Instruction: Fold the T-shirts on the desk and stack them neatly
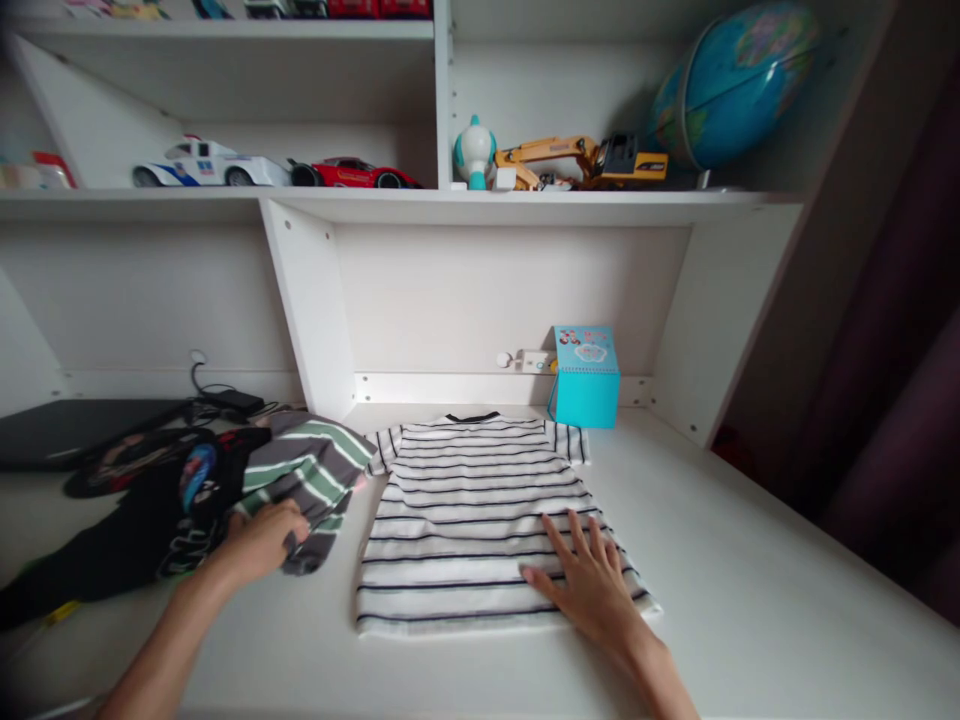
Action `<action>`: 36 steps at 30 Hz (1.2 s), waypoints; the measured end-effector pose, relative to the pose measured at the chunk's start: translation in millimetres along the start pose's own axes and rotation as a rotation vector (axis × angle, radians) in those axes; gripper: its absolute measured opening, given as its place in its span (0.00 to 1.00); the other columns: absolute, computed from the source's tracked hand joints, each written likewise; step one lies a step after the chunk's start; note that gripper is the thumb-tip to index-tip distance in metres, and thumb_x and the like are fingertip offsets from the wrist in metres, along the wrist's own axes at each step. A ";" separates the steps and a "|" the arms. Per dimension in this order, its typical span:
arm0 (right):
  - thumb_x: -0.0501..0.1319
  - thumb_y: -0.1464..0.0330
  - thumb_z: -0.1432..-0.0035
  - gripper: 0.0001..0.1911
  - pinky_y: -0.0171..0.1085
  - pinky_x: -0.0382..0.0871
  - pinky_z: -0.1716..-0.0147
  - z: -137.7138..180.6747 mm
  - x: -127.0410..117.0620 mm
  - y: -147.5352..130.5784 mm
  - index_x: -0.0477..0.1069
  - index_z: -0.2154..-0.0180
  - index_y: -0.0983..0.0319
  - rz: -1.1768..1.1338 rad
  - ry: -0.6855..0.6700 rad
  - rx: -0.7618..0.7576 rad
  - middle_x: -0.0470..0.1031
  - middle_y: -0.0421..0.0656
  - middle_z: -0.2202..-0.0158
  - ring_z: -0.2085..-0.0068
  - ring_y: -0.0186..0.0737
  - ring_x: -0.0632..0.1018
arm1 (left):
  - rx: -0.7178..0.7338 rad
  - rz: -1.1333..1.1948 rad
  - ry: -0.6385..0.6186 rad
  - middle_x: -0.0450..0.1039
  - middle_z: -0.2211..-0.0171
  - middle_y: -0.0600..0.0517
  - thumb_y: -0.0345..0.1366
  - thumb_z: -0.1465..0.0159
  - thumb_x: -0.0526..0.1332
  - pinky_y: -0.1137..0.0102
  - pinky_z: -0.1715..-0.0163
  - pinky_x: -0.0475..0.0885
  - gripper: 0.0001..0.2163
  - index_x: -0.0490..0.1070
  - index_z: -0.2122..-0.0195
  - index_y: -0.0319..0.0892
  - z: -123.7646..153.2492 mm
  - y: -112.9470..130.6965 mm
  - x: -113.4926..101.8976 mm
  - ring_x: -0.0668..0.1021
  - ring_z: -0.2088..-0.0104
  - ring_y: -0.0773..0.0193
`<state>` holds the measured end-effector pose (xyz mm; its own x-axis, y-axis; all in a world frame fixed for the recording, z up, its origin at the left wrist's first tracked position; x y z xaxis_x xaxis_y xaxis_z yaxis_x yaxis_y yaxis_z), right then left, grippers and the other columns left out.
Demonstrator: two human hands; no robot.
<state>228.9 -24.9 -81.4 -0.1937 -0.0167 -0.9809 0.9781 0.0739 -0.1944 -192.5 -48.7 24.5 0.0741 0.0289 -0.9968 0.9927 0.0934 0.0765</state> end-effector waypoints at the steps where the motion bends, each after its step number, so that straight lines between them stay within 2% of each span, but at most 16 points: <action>1: 0.45 0.37 0.53 0.45 0.56 0.40 0.42 -0.2 -3.8 1.9 0.44 0.38 0.50 -0.025 -0.050 -0.012 0.38 0.46 0.34 0.37 0.57 0.37 | 0.044 -0.008 -0.002 0.71 0.58 0.47 0.23 0.47 0.50 0.46 0.51 0.56 0.15 0.74 0.68 0.45 6.1 9.9 3.3 0.68 0.51 0.49; 3: 0.47 0.37 0.54 0.45 0.57 0.43 0.42 -1.6 -11.4 10.9 0.45 0.38 0.49 -0.085 -0.092 -0.026 0.39 0.45 0.34 0.37 0.57 0.39 | 0.161 0.010 0.075 0.68 0.52 0.45 0.27 0.43 0.50 0.50 0.48 0.55 0.15 0.73 0.61 0.45 16.3 35.1 4.8 0.66 0.48 0.50; 5: 0.47 0.41 0.50 0.41 0.55 0.51 0.45 -3.4 -18.2 27.0 0.49 0.39 0.52 -0.158 0.005 0.045 0.47 0.47 0.36 0.37 0.57 0.48 | 0.272 0.101 0.089 0.68 0.51 0.43 0.32 0.39 0.47 0.58 0.48 0.59 0.15 0.71 0.56 0.43 24.3 60.3 4.8 0.69 0.49 0.53; 6: 0.46 0.45 0.47 0.38 0.54 0.55 0.47 -4.0 -20.8 36.6 0.53 0.40 0.56 -0.191 0.079 0.111 0.55 0.51 0.39 0.39 0.57 0.56 | 0.299 0.152 0.041 0.69 0.52 0.42 0.34 0.38 0.46 0.61 0.50 0.61 0.16 0.69 0.53 0.41 27.4 70.1 6.7 0.70 0.51 0.54; 8: 0.46 0.52 0.45 0.31 0.52 0.63 0.55 -4.3 -24.1 54.9 0.65 0.49 0.65 -0.240 0.178 0.233 0.69 0.58 0.51 0.49 0.59 0.69 | 0.279 0.211 -0.076 0.69 0.53 0.39 0.37 0.38 0.48 0.62 0.52 0.63 0.19 0.66 0.50 0.36 30.5 81.5 16.7 0.71 0.52 0.52; 9: 0.47 0.54 0.47 0.26 0.50 0.64 0.59 -4.3 -25.3 62.0 0.70 0.57 0.66 -0.262 0.188 0.265 0.73 0.57 0.59 0.56 0.58 0.73 | 0.235 0.219 -0.105 0.69 0.53 0.37 0.38 0.39 0.50 0.61 0.53 0.63 0.20 0.65 0.48 0.33 30.0 83.2 24.6 0.71 0.52 0.50; 11: 0.53 0.58 0.52 0.15 0.45 0.65 0.65 -5.1 -28.5 69.7 0.70 0.72 0.62 -0.322 0.163 0.249 0.74 0.50 0.71 0.66 0.51 0.74 | 0.180 0.275 -0.098 0.69 0.54 0.36 0.37 0.42 0.53 0.61 0.53 0.63 0.23 0.63 0.47 0.31 24.7 82.2 42.8 0.71 0.52 0.48; 13: 0.56 0.59 0.56 0.11 0.39 0.65 0.68 -7.4 -34.7 69.4 0.66 0.79 0.60 -0.437 0.140 0.193 0.71 0.42 0.78 0.71 0.43 0.73 | 0.168 0.445 -0.073 0.71 0.58 0.40 0.36 0.43 0.53 0.63 0.56 0.65 0.23 0.63 0.47 0.32 15.0 80.0 58.4 0.73 0.57 0.52; 16: 0.54 0.54 0.52 0.16 0.34 0.65 0.72 -11.7 -49.9 61.2 0.66 0.73 0.60 -0.673 0.137 0.155 0.71 0.39 0.77 0.72 0.38 0.72 | 0.158 0.875 -0.070 0.72 0.63 0.47 0.38 0.45 0.56 0.68 0.61 0.66 0.19 0.67 0.52 0.38 1.8 80.6 63.7 0.73 0.63 0.58; 19: 0.52 0.49 0.49 0.23 0.32 0.64 0.77 -11.0 -68.3 52.3 0.64 0.61 0.61 -0.872 0.147 0.165 0.72 0.39 0.74 0.74 0.36 0.72 | 0.034 1.393 -0.096 0.70 0.64 0.51 0.41 0.47 0.61 0.72 0.66 0.67 0.17 0.69 0.57 0.42 1.1 83.9 48.2 0.72 0.64 0.63; 22: 0.62 0.52 0.54 0.29 0.29 0.62 0.79 -4.6 -86.4 44.8 0.61 0.53 0.58 -1.174 0.164 0.114 0.70 0.37 0.74 0.75 0.32 0.70 | -0.129 1.714 -0.242 0.71 0.65 0.53 0.36 0.51 0.67 0.76 0.72 0.66 0.21 0.68 0.55 0.44 12.9 85.4 31.7 0.72 0.69 0.68; 25: 0.69 0.57 0.60 0.28 0.27 0.65 0.76 0.0 -102.7 40.1 0.67 0.57 0.58 -1.433 0.231 0.055 0.70 0.37 0.71 0.73 0.30 0.69 | -0.214 1.809 -0.380 0.72 0.63 0.53 0.30 0.53 0.70 0.78 0.74 0.66 0.23 0.69 0.55 0.45 28.5 82.9 28.0 0.72 0.72 0.71; 29: 0.71 0.58 0.62 0.20 0.27 0.68 0.73 -5.6 -115.1 39.5 0.74 0.67 0.62 -1.460 0.320 0.055 0.70 0.41 0.67 0.67 0.33 0.71 | -0.229 1.891 -0.441 0.70 0.55 0.54 0.30 0.53 0.70 0.81 0.78 0.64 0.20 0.73 0.57 0.46 40.3 77.1 34.2 0.69 0.75 0.77; 31: 0.71 0.58 0.63 0.20 0.26 0.68 0.72 -8.1 -116.3 40.6 0.75 0.69 0.63 -1.482 0.348 0.070 0.71 0.41 0.68 0.67 0.33 0.71 | -0.238 1.930 -0.387 0.70 0.55 0.54 0.33 0.52 0.70 0.82 0.81 0.62 0.18 0.74 0.59 0.46 41.8 73.9 35.9 0.66 0.78 0.79; 33: 0.72 0.58 0.65 0.19 0.25 0.69 0.73 -3.5 -115.9 41.8 0.75 0.70 0.62 -1.498 0.354 0.096 0.71 0.40 0.69 0.67 0.32 0.71 | -0.274 1.951 -0.301 0.70 0.54 0.55 0.34 0.52 0.70 0.81 0.78 0.66 0.14 0.75 0.62 0.45 43.9 69.5 35.5 0.67 0.77 0.78; 36: 0.72 0.58 0.64 0.17 0.24 0.69 0.76 22.8 -118.7 45.5 0.76 0.71 0.60 -1.473 0.334 0.129 0.71 0.40 0.70 0.69 0.32 0.71 | -0.370 1.985 -0.177 0.71 0.53 0.53 0.28 0.50 0.67 0.75 0.68 0.72 0.07 0.76 0.69 0.43 54.0 59.1 29.8 0.74 0.66 0.69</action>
<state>298.1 -42.2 26.2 -0.9662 0.2258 0.1243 -0.1022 0.1074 -0.9890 -126.5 -96.1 -1.9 0.8495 0.2508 0.4642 -0.5171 0.2208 0.8269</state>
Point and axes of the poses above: each hand's wrist, its own z-axis away from the middle knuckle, its own x-axis out of the palm, y = z × x, the point moved 1 cm from there along -z, towards the middle knuckle
